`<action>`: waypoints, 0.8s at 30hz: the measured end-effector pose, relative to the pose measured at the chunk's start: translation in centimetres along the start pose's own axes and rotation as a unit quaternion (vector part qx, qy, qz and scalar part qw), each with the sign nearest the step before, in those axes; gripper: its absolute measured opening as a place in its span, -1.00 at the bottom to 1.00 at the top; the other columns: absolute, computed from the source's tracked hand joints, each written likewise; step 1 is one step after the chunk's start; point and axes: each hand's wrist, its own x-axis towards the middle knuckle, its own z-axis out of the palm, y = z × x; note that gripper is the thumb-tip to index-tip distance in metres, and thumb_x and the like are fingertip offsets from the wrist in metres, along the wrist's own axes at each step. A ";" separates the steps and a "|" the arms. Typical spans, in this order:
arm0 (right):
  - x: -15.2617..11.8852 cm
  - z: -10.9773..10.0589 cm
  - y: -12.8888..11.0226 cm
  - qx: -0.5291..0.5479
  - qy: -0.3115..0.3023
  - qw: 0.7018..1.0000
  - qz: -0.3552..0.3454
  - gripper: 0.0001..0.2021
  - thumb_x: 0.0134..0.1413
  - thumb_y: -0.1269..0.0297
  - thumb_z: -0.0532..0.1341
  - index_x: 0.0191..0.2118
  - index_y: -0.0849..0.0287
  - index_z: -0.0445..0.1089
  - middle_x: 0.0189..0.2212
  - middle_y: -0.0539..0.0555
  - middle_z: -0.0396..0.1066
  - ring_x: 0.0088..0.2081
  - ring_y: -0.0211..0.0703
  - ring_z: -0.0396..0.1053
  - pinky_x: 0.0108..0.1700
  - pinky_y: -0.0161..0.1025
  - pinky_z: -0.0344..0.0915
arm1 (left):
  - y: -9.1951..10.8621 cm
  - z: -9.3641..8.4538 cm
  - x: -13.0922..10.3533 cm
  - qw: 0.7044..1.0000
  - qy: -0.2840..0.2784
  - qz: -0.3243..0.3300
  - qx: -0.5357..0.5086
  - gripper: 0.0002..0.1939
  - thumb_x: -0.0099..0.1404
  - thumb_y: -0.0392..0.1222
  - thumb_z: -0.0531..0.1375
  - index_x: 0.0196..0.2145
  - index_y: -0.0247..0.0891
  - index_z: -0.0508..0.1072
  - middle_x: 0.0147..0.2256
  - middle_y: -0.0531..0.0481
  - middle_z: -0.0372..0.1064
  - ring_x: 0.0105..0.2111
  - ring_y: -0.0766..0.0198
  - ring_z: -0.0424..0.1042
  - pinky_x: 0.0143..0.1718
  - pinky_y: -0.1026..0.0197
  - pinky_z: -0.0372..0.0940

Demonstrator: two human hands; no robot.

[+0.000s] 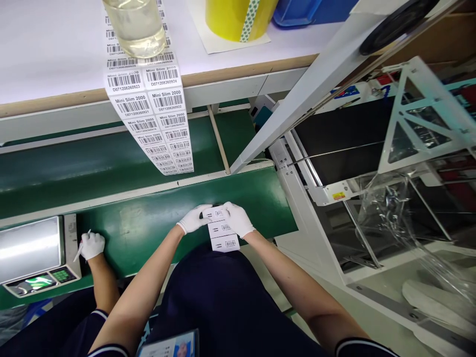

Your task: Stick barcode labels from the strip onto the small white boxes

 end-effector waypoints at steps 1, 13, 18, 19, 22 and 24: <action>-0.1 -0.1 -0.2 -0.017 -0.007 1.000 0.004 -0.79 0.33 0.38 -0.01 -0.24 0.15 0.35 -0.35 0.07 0.43 -0.31 -0.11 0.33 -0.23 -0.24 0.13 | 0.0 0.0 0.0 1.000 -0.001 -0.001 -0.001 -0.32 0.23 -0.07 0.33 0.28 -0.25 0.36 0.30 -0.19 0.30 0.28 -0.01 0.31 0.37 -0.04 0.15; 4.4 1.8 -5.0 -0.150 0.112 0.982 -0.038 -0.31 0.36 -0.13 0.07 0.40 0.25 0.12 0.17 0.41 0.27 0.20 0.37 0.12 0.28 0.26 -0.05 | 0.4 -0.6 0.3 0.999 -0.013 -0.030 0.037 -0.35 0.18 -0.03 0.33 0.18 -0.31 0.39 0.11 -0.21 0.49 0.05 -0.06 0.49 0.17 -0.10 0.35; 5.3 -0.4 -1.2 -0.140 0.144 0.978 -0.046 -0.39 0.40 -0.04 0.07 0.37 0.25 0.17 0.19 0.35 0.26 0.23 0.31 0.08 0.36 0.23 -0.16 | 0.9 -1.4 0.8 0.999 -0.020 -0.022 0.016 -0.27 0.11 0.02 0.39 0.19 -0.27 0.38 0.16 -0.20 0.45 0.11 -0.02 0.45 0.24 -0.04 0.29; 4.2 -1.4 0.8 -0.123 0.150 0.981 -0.017 -0.42 0.43 -0.01 0.05 0.36 0.27 0.18 0.18 0.36 0.27 0.21 0.28 0.12 0.33 0.16 -0.08 | 1.1 -1.5 0.9 0.999 -0.023 -0.021 0.013 -0.25 0.09 0.03 0.39 0.20 -0.27 0.38 0.17 -0.21 0.44 0.13 -0.02 0.44 0.25 -0.04 0.27; -2.9 -3.2 8.0 -0.062 0.137 0.983 0.103 -0.52 0.50 0.09 -0.09 0.24 0.33 0.28 0.06 0.35 0.34 0.07 0.12 0.25 0.17 -0.02 0.09 | 2.2 -1.9 1.3 0.998 -0.044 -0.033 0.017 -0.18 0.06 0.10 0.39 0.22 -0.31 0.37 0.20 -0.25 0.40 0.17 -0.05 0.42 0.28 -0.06 0.24; -9.6 -2.1 12.1 -0.034 0.108 0.976 0.189 -0.56 0.51 0.18 -0.13 0.09 0.33 0.39 -0.06 0.31 0.39 -0.04 0.01 0.31 0.08 -0.09 0.14 | 3.4 -2.0 2.0 0.996 -0.058 -0.056 0.035 -0.10 0.07 0.18 0.37 0.27 -0.32 0.32 0.24 -0.27 0.37 0.20 -0.09 0.39 0.31 -0.07 0.22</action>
